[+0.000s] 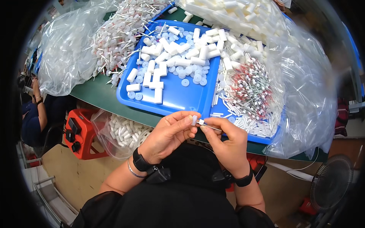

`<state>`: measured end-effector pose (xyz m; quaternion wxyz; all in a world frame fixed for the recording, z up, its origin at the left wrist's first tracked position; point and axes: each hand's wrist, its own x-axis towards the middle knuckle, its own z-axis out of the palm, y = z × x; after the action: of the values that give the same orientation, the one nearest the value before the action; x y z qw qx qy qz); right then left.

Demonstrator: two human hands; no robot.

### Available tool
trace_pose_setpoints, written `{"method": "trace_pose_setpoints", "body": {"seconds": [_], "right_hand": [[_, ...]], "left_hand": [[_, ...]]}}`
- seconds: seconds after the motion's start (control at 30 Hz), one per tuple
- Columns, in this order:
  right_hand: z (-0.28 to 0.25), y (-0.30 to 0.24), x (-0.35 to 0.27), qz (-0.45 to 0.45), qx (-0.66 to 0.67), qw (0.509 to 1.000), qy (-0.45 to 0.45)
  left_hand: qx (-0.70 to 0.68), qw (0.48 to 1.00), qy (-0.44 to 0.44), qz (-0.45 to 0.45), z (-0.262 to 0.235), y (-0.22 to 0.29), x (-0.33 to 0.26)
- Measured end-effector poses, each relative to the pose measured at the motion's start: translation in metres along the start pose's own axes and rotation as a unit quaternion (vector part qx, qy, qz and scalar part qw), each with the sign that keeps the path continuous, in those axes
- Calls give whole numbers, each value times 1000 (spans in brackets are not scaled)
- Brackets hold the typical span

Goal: The person assembles cotton swabs by inserting a thin stick into a white cylindrical foam piece. They pick up the components from a blue tray, insert the stick into the foam, and place the finished swab into a pile on the table. The process is repeated continuously throughout the video.

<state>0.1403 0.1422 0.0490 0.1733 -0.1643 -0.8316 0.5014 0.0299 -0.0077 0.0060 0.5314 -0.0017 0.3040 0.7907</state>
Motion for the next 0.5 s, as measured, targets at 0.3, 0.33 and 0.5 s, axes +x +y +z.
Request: {"method": "trace_pose_setpoints", "body": {"seconds": [0.3,0.33,0.5], "right_hand": [[-2,8,2,-229,-225,947,27],[-2,7,2,-266,-262,927,31],[2,12,0,-268,-242,931,45]], "left_hand": [[78,997,23,2,6,-7,1],[86,996,26,-3,7,-7,1],[66,997,26,-7,9,-11,2]]}}
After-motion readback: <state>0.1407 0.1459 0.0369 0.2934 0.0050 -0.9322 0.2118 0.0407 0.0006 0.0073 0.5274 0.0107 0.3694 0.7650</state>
